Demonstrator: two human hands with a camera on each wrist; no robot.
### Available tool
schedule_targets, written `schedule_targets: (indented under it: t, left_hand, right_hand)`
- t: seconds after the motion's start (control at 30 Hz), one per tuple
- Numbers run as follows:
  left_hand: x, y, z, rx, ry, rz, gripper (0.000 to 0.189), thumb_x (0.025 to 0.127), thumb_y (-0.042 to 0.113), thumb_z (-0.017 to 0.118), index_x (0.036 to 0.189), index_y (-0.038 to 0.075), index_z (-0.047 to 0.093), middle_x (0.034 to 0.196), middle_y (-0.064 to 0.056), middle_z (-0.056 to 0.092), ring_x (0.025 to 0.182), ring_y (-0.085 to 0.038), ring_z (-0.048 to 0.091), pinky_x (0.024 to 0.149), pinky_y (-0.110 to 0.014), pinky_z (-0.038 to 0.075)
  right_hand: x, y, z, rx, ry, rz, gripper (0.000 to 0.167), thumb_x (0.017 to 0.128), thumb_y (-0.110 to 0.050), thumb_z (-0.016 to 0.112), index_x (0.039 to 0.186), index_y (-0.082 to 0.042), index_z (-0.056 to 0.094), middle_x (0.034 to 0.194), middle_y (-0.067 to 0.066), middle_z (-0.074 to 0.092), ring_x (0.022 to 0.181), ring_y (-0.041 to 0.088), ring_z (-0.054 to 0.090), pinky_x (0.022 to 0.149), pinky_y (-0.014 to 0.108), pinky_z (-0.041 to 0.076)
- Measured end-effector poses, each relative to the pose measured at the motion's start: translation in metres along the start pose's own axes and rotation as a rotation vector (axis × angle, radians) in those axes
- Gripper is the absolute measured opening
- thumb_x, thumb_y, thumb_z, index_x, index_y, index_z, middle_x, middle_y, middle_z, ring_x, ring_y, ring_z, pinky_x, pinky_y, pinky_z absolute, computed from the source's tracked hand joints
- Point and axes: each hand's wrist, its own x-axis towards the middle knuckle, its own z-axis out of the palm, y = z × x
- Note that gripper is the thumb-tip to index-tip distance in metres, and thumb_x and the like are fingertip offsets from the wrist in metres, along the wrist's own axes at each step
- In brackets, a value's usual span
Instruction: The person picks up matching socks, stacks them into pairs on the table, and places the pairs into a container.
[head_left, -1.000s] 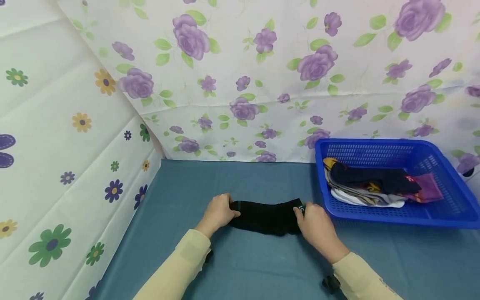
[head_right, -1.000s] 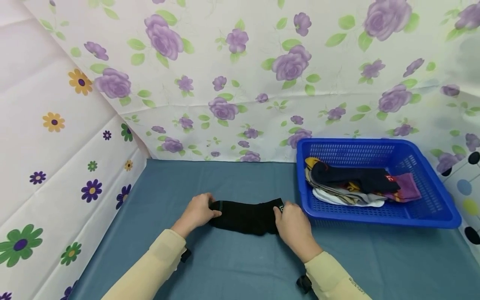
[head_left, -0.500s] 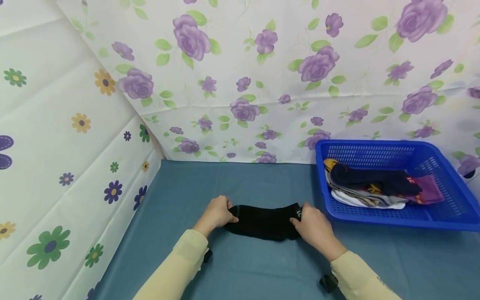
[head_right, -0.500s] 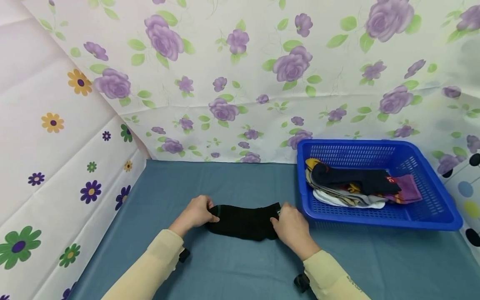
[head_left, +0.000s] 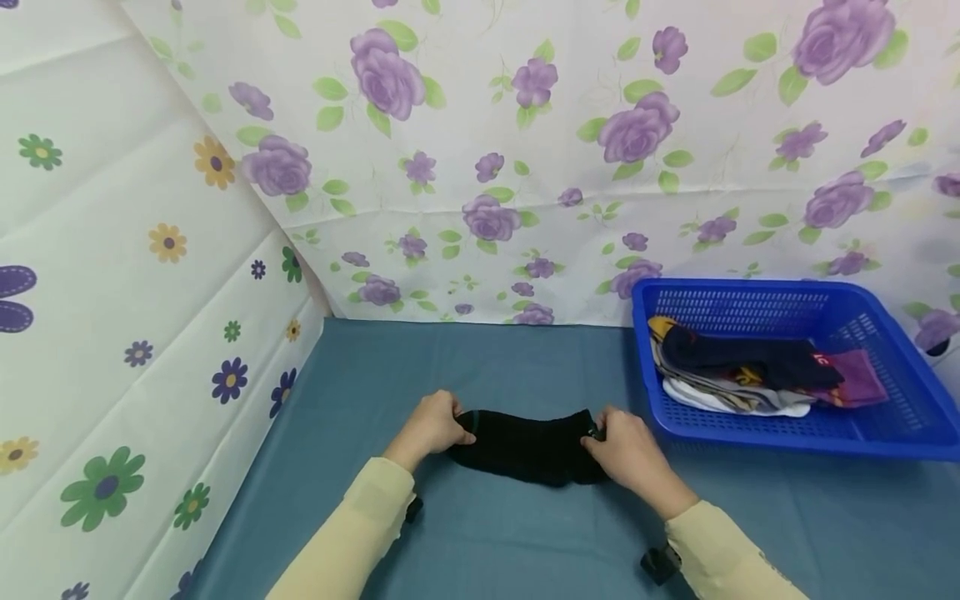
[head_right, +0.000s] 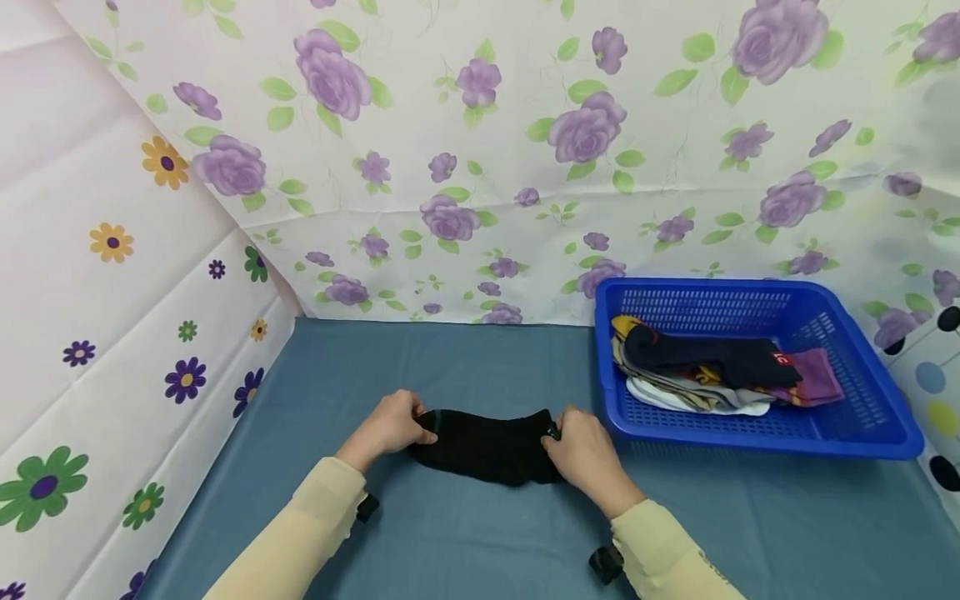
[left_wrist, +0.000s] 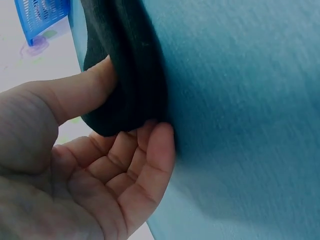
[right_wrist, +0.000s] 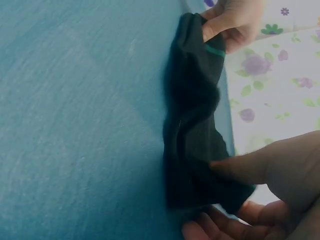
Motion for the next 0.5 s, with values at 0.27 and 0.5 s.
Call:
schedule_targets:
  t: [0.27,0.5]
  left_hand:
    - [-0.005,-0.008,-0.019,-0.062,-0.007,0.1,0.049,0.079,0.018,0.075,0.065,0.015,0.028,0.061,0.002,0.017,0.05,-0.015,0.023,0.049,-0.029,0.023]
    - [-0.009,-0.012,-0.034,-0.166,0.094,0.2,0.022,0.079,0.022,0.075,0.09,0.015,0.058,0.074,-0.001,0.046,0.063,-0.016,0.04,0.059,-0.029,0.036]
  right_hand:
    - [-0.003,-0.011,-0.011,0.118,0.068,-0.12,0.028,0.088,-0.022,0.065,0.11,-0.008,0.056,0.098,0.009,0.065,0.078,0.018,0.061,0.064,0.035,0.05]
    - [-0.014,-0.029,-0.037,0.208,0.144,-0.217,0.023,0.091,-0.03,0.061,0.112,-0.021,0.062,0.085,-0.005,0.066,0.052,0.009,0.051,0.048,0.026,0.044]
